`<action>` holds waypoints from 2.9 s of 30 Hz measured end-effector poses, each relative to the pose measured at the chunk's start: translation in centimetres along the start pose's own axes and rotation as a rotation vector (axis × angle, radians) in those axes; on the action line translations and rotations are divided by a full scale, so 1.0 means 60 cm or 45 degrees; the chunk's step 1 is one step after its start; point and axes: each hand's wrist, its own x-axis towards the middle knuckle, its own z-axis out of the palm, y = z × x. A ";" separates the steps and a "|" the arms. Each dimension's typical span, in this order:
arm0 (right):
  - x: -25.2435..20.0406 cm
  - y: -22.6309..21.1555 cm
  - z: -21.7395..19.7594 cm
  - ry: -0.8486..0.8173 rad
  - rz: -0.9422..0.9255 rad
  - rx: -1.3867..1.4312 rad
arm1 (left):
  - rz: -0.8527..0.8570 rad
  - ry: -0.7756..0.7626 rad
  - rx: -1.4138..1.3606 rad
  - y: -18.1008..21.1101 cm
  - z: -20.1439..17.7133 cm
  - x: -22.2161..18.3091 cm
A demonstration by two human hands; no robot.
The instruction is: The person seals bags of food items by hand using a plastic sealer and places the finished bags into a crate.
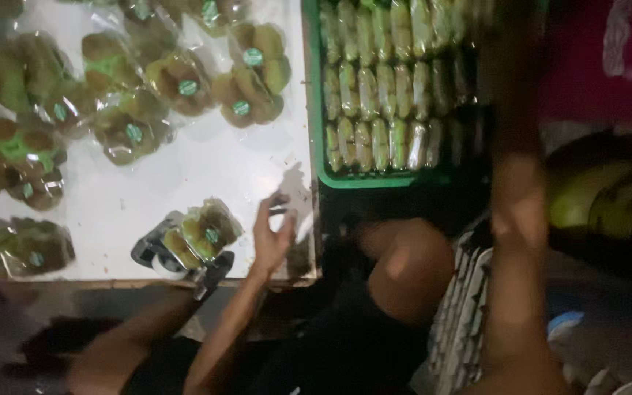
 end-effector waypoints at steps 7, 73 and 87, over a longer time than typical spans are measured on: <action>-0.015 -0.022 -0.015 -0.020 -0.025 -0.003 | -0.008 0.208 0.155 0.013 -0.083 0.072; -0.697 -0.599 -0.017 -0.399 -0.329 1.427 | -0.160 0.176 -1.210 0.048 -0.288 -0.421; -0.722 -0.583 0.054 -0.999 -0.292 2.125 | 0.705 0.855 0.236 0.099 -0.270 -0.402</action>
